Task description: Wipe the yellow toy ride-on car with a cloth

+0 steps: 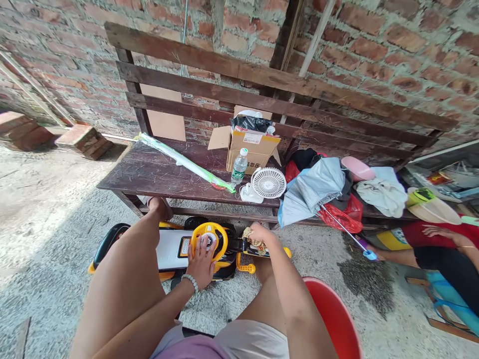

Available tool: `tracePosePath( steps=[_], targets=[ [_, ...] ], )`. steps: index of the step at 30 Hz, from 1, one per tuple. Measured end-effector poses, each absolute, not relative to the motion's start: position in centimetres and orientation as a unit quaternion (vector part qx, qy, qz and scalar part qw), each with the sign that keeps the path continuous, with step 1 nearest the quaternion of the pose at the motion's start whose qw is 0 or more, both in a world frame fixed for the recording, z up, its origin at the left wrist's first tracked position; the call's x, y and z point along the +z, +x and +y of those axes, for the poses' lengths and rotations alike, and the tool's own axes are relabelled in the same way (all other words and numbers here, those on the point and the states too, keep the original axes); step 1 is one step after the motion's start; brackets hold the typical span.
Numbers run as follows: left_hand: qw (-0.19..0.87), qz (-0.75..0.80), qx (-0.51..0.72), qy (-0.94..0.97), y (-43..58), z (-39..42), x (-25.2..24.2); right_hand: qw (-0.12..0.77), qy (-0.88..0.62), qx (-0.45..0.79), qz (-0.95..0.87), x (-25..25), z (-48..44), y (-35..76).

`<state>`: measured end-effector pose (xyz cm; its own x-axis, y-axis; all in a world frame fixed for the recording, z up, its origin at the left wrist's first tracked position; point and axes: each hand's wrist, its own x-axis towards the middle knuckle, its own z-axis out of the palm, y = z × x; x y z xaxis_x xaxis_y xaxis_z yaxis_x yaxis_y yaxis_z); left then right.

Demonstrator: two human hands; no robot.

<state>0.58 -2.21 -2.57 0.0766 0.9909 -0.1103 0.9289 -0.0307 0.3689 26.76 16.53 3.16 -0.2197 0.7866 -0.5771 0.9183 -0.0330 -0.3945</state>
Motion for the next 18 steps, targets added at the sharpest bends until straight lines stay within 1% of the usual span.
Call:
tracePosePath(
  steps=[3,5,6,9,10,11,13,16,18],
  targets=[
    [0.180,0.673,0.087,0.712,0.6,-2.1,-2.7,0.080,0.618,-0.368,0.690,4.2,15.0,27.9],
    [0.183,0.673,0.089,0.711,0.7,-2.1,-2.7,0.048,0.615,-0.388,0.685,5.0,14.2,28.7],
    [0.184,0.674,0.090,0.709,0.7,-2.1,-2.7,0.017,0.613,-0.403,0.679,5.3,13.8,29.0],
    [0.187,0.676,0.093,0.707,0.8,-2.1,-2.5,-0.115,0.614,-0.436,0.648,6.3,13.2,29.6],
    [0.188,0.675,0.095,0.707,0.9,-2.1,-2.5,-0.143,0.613,-0.436,0.644,6.4,13.1,29.5],
    [0.188,0.674,0.097,0.708,0.9,-2.1,-2.5,-0.152,0.608,-0.430,0.649,6.4,12.9,29.2],
    [0.189,0.674,0.099,0.707,1.0,-2.0,-2.4,-0.119,0.601,-0.398,0.683,6.2,12.4,27.9],
    [0.194,0.678,0.098,0.702,0.9,-2.0,-2.4,-0.019,0.615,-0.304,0.727,5.4,11.6,25.3],
    [0.197,0.675,0.100,0.704,0.8,-2.0,-2.4,0.028,0.642,-0.248,0.725,5.0,11.5,23.9]
  ],
)
